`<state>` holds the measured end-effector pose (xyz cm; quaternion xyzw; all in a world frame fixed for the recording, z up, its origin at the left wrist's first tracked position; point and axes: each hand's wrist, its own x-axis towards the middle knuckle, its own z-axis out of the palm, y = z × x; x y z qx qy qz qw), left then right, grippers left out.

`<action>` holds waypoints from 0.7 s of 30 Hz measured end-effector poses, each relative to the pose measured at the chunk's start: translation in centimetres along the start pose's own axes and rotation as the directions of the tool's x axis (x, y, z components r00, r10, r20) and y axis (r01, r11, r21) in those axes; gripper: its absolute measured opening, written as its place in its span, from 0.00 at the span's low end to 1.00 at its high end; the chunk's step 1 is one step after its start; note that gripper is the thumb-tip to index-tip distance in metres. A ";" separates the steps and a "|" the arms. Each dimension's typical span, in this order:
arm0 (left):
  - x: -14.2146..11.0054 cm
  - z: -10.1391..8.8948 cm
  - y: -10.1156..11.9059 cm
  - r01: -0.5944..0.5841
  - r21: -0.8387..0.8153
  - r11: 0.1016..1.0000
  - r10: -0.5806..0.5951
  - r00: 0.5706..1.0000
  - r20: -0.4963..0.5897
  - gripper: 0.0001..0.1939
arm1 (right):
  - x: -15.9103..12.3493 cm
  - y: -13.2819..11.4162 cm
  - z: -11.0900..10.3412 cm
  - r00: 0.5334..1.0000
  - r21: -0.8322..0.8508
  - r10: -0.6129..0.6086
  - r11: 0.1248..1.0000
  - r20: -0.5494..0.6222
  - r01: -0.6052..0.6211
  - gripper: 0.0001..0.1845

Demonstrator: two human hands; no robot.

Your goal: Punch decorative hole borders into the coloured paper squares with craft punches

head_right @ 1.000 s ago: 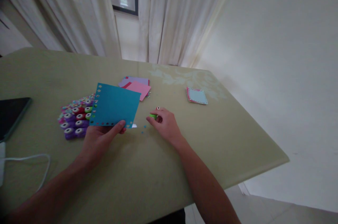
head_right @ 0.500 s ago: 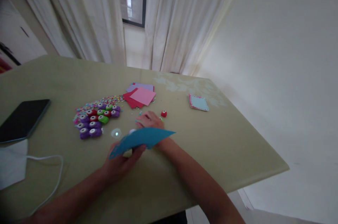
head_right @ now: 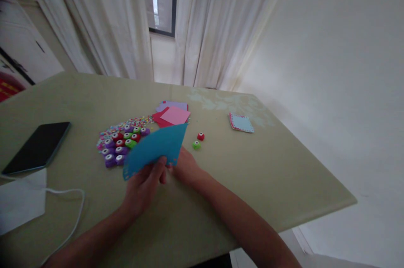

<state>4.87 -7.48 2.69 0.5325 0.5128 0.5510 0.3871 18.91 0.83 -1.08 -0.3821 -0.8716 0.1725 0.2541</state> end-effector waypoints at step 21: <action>2.8 -0.4 0.1 0.266 -0.043 0.963 -0.269 0.960 -0.075 0.17 | -1.6 -1.5 -5.0 0.834 0.915 0.513 0.203 0.204 -0.348 0.23</action>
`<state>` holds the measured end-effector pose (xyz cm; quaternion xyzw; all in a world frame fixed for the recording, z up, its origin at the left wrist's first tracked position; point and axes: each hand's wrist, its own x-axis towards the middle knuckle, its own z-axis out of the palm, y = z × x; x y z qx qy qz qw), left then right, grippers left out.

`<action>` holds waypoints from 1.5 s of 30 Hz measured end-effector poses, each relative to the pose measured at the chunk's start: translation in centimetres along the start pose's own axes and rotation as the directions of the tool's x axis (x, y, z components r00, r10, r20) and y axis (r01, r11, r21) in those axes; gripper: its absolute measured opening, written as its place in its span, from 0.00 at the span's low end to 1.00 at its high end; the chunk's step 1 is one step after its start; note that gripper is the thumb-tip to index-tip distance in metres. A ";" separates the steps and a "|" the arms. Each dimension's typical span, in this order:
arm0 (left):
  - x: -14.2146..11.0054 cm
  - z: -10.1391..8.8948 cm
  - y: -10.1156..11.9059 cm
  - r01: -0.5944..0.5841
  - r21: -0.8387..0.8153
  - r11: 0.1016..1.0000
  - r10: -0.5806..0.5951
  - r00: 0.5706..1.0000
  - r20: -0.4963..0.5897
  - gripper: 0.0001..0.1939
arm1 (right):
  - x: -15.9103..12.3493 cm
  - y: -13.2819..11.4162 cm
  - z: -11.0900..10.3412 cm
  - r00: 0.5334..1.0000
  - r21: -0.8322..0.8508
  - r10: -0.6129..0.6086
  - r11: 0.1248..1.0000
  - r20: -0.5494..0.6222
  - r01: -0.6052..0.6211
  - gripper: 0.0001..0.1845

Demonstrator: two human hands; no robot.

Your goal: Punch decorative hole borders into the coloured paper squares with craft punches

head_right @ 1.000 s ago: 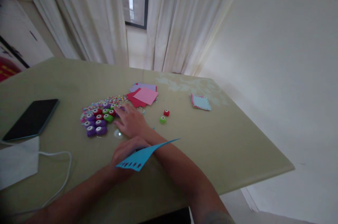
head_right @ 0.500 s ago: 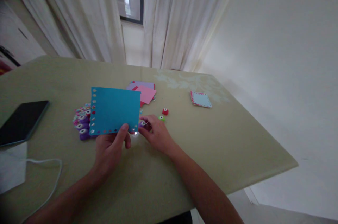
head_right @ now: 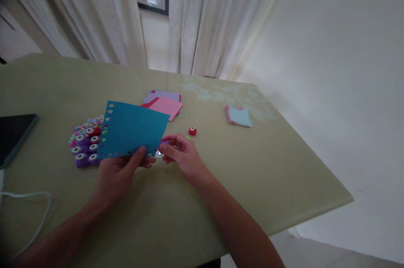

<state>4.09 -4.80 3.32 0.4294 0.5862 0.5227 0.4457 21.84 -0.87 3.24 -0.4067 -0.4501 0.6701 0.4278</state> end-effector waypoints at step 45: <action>0.5 -0.2 0.0 0.015 -0.082 0.997 -0.009 0.997 0.076 0.19 | 0.1 0.5 -0.1 0.994 -0.123 -0.104 0.987 0.013 0.105 0.22</action>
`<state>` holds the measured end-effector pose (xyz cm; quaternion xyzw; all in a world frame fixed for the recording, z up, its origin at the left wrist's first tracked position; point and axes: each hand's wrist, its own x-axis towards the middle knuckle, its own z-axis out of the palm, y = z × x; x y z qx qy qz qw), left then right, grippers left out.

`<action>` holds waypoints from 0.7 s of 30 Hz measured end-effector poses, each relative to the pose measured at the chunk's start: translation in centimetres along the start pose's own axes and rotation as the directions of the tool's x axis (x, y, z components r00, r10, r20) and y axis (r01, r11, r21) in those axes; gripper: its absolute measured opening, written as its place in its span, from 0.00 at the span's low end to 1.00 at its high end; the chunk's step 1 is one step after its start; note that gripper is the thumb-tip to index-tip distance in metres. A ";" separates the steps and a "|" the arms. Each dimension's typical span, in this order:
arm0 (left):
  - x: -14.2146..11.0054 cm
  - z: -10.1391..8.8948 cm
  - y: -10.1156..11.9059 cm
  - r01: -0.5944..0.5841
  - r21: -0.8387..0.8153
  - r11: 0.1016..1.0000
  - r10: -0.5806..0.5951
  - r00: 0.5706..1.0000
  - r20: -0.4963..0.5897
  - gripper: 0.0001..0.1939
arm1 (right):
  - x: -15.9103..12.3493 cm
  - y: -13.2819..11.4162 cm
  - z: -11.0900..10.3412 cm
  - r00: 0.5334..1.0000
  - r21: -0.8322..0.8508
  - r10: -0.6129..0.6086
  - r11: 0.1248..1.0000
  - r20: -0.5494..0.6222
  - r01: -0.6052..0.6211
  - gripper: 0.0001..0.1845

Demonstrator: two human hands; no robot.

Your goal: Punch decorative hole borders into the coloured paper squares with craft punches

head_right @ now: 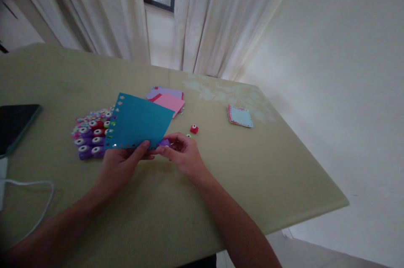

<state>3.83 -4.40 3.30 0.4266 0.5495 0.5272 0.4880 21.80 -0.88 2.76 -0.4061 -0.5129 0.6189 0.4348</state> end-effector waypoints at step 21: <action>0.1 -0.1 -0.3 0.010 -0.017 1.000 -0.009 1.000 0.021 0.17 | 0.1 0.1 0.0 0.999 0.005 -0.003 1.000 -0.054 0.003 0.22</action>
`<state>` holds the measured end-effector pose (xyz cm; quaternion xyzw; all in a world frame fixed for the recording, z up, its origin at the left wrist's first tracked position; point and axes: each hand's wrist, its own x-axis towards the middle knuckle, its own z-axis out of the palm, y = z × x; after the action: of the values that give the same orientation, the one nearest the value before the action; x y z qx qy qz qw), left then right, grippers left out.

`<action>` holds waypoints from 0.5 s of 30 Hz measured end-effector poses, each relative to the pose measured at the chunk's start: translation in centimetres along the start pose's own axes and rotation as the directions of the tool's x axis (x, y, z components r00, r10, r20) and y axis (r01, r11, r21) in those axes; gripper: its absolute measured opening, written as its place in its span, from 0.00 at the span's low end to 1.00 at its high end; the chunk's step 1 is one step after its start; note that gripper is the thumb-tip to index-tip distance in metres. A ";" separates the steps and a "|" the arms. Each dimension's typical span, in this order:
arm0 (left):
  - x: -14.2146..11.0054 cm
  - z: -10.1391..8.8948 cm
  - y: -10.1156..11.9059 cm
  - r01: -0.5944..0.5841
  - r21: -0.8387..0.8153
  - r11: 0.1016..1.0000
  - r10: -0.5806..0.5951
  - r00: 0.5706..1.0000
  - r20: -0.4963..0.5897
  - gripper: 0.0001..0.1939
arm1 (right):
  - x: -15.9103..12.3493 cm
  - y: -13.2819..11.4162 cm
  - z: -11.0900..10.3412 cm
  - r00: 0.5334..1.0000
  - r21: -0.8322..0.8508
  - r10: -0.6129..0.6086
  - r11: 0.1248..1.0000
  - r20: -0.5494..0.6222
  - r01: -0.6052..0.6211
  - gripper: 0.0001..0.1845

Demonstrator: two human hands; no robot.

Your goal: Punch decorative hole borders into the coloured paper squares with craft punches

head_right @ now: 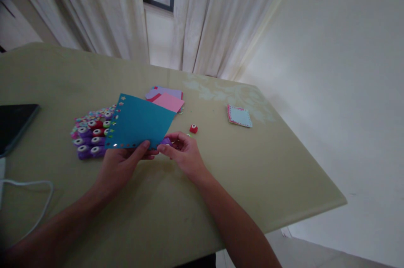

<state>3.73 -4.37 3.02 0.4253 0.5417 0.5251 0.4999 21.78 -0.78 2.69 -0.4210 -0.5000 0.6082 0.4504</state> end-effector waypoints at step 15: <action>0.6 -1.0 -1.0 -0.112 0.220 0.969 0.108 0.994 0.032 0.15 | 0.2 0.0 -0.4 0.980 -0.028 0.098 0.995 0.172 -0.095 0.22</action>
<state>2.75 -4.04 1.89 0.5127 0.5677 0.4841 0.4249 22.16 -0.46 2.63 -0.3945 -0.5222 0.6587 0.3710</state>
